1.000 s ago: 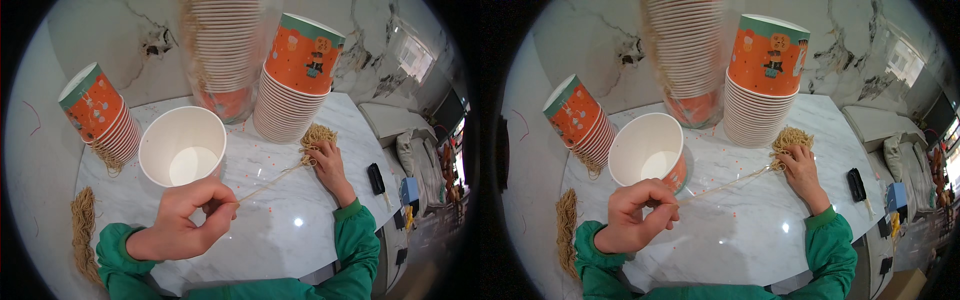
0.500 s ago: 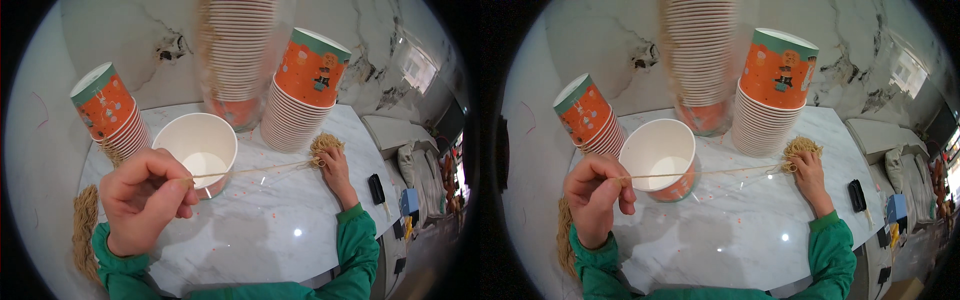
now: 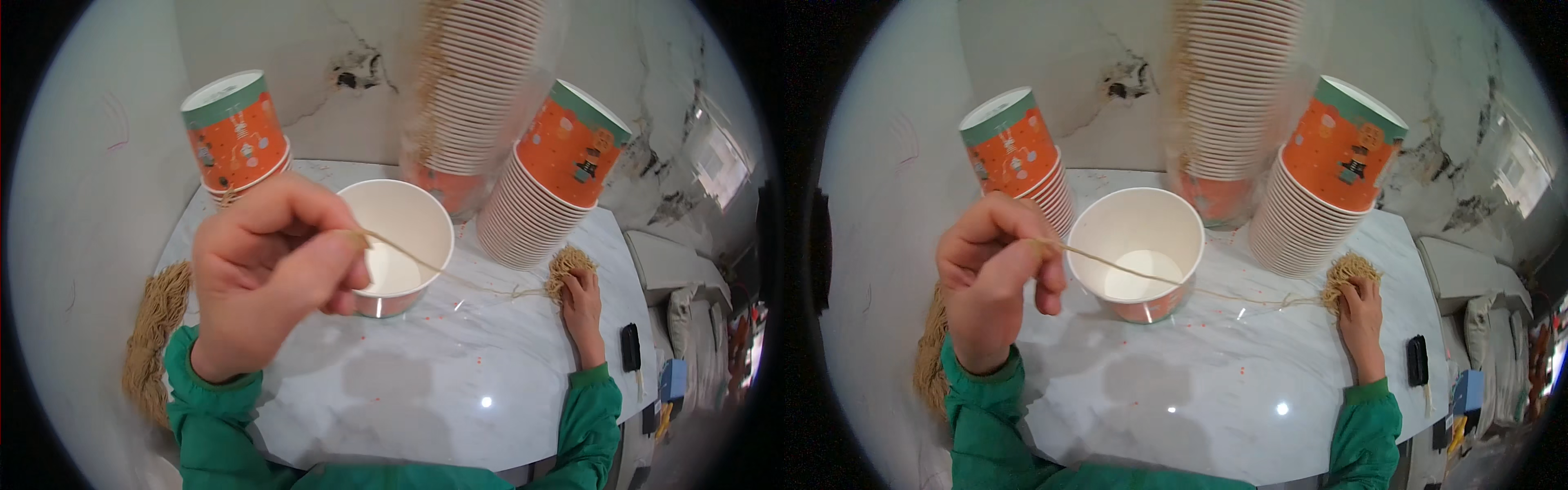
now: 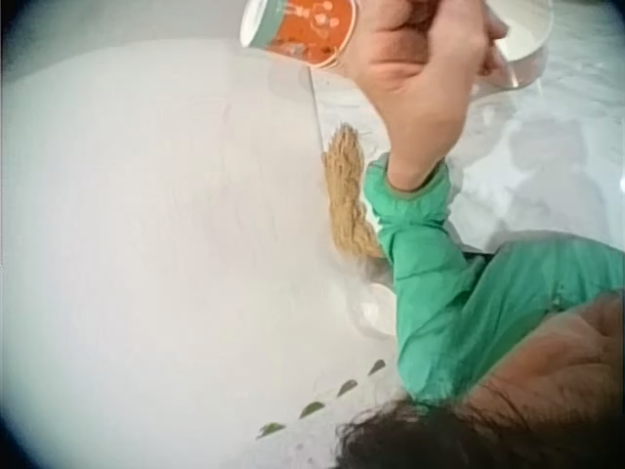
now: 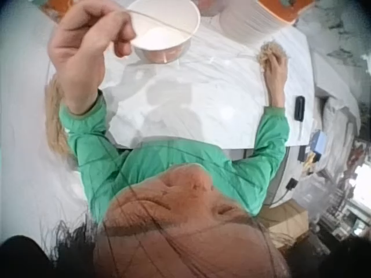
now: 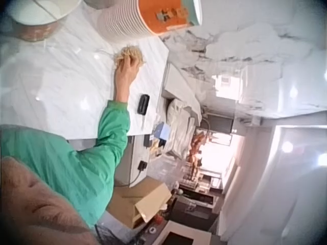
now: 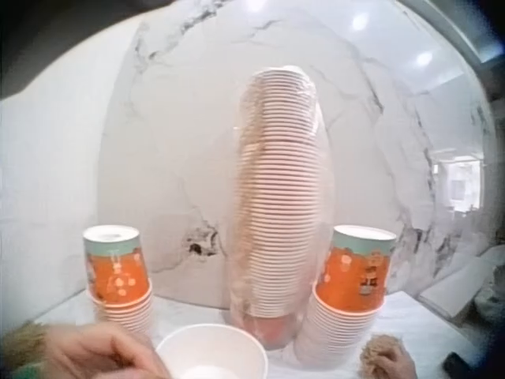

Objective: The person is tying a string or handle onto the rim of a paper cup as part of an assembly or packaging process.

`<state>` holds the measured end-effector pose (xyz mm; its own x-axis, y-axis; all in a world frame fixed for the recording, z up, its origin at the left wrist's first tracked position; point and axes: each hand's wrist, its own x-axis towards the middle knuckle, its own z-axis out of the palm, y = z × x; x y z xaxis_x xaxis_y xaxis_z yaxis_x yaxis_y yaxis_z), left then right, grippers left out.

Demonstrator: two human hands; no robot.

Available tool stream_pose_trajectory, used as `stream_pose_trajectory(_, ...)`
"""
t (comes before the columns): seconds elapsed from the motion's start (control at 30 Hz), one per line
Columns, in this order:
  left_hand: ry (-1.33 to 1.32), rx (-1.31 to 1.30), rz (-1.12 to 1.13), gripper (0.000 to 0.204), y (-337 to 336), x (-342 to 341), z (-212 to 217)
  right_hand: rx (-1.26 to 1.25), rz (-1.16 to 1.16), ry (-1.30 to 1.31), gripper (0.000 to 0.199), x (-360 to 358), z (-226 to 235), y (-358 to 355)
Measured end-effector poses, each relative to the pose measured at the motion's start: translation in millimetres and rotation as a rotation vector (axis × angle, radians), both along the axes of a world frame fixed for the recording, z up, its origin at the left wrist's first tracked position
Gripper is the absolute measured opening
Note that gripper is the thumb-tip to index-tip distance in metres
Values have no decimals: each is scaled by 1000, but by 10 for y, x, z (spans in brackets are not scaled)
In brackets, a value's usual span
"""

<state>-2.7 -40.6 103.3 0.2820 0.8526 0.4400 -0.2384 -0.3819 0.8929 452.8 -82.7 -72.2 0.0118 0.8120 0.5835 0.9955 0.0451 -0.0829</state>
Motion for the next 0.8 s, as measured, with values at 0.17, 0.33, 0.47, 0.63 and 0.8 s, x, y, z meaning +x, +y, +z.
stream_pose_trajectory(0.17,202,81,-132,4,-1,11,-64,-73,-37,-103,43,-457,398,-127)
stream_pose_trajectory(0.33,72,63,-59,9,-56,16,34,-90,78,-82,44,-701,552,-104)
stream_pose_trajectory(0.47,43,87,-13,9,-97,-74,107,-107,304,148,47,-799,348,-29)
stream_pose_trajectory(0.63,52,51,-11,8,-106,-60,154,-238,397,73,35,-775,135,-24)
stream_pose_trajectory(0.8,-23,-47,-35,6,-55,-131,179,-96,335,63,18,-627,91,-19)
